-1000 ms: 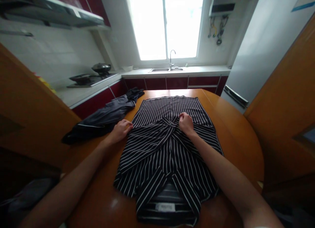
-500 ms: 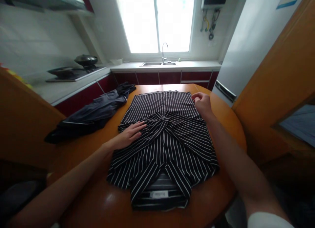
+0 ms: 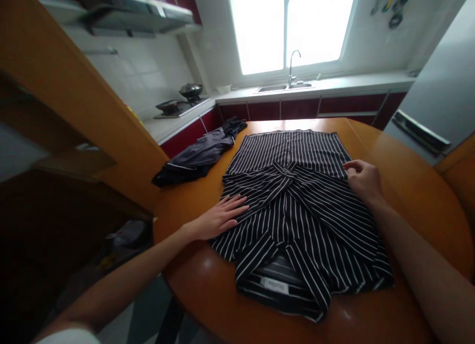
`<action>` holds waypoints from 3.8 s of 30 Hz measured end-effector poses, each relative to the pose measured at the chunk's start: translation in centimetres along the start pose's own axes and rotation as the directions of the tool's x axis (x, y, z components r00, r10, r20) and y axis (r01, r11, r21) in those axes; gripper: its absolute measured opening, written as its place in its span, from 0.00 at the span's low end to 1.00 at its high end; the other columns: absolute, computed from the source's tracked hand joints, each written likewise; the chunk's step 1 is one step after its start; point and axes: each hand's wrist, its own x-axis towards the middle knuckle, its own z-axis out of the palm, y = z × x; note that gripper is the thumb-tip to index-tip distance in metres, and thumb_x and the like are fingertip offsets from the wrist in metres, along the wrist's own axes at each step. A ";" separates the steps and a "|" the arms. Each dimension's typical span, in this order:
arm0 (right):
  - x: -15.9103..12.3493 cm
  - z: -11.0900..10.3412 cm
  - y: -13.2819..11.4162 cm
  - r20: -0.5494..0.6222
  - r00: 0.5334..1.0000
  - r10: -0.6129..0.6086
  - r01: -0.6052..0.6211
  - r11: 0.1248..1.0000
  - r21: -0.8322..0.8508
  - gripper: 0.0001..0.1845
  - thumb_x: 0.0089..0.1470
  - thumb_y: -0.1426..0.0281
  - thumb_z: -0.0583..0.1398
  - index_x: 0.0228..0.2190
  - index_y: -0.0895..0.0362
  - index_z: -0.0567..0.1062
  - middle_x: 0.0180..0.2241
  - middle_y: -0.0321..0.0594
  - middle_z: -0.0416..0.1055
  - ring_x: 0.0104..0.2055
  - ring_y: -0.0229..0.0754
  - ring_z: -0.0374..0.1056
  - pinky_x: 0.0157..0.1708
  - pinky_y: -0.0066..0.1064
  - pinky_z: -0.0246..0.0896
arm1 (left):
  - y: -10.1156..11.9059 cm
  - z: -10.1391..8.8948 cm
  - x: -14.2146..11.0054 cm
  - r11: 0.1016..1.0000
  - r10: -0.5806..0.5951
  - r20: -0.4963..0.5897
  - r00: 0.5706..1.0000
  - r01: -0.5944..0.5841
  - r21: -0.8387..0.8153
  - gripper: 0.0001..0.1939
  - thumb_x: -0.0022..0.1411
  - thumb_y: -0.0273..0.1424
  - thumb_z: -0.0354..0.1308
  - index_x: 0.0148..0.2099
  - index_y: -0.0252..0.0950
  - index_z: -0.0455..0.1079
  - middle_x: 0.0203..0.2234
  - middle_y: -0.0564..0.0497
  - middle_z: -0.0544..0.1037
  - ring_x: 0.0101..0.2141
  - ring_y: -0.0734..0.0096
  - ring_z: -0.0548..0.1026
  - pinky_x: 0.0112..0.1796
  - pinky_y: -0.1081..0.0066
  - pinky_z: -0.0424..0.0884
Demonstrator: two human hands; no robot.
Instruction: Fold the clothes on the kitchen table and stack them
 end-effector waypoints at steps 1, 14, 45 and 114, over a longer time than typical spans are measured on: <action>0.1 0.0 -0.3 -0.021 0.999 -0.028 0.028 1.000 0.013 0.12 0.50 0.76 0.56 0.30 0.58 0.80 0.33 0.48 0.80 0.33 0.44 0.73 0.38 0.34 0.66 | 0.0 0.1 -0.1 1.000 0.001 -0.023 1.000 -0.002 -0.016 0.27 0.77 0.44 0.41 0.73 0.47 0.52 0.72 0.52 0.50 0.71 0.58 0.43 0.69 0.51 0.40; 2.5 -2.6 3.3 -0.196 0.961 0.194 -0.151 0.966 0.212 0.15 0.43 0.76 0.51 0.28 0.60 0.77 0.31 0.46 0.78 0.34 0.43 0.74 0.40 0.34 0.69 | -2.7 1.8 0.4 0.995 -0.004 -0.170 0.986 0.021 0.097 0.29 0.74 0.44 0.44 0.74 0.54 0.49 0.70 0.56 0.55 0.70 0.54 0.51 0.66 0.46 0.51; 0.5 -0.6 -1.5 -0.053 0.997 -0.065 0.058 0.991 -0.120 0.12 0.53 0.72 0.56 0.35 0.58 0.80 0.35 0.46 0.80 0.37 0.46 0.74 0.40 0.34 0.66 | -3.6 1.2 10.9 0.990 -0.027 -0.064 0.998 0.035 0.139 0.32 0.73 0.54 0.42 0.74 0.54 0.48 0.73 0.52 0.44 0.71 0.47 0.38 0.65 0.39 0.34; 4.5 7.2 -7.2 -0.058 0.948 0.314 -0.186 0.691 0.699 0.08 0.51 0.69 0.53 0.33 0.54 0.71 0.27 0.37 0.69 0.25 0.37 0.65 0.23 0.26 0.59 | -3.2 -0.6 9.3 0.997 -0.026 -0.291 0.956 0.047 0.063 0.26 0.75 0.43 0.46 0.71 0.45 0.59 0.70 0.49 0.56 0.71 0.56 0.49 0.68 0.49 0.42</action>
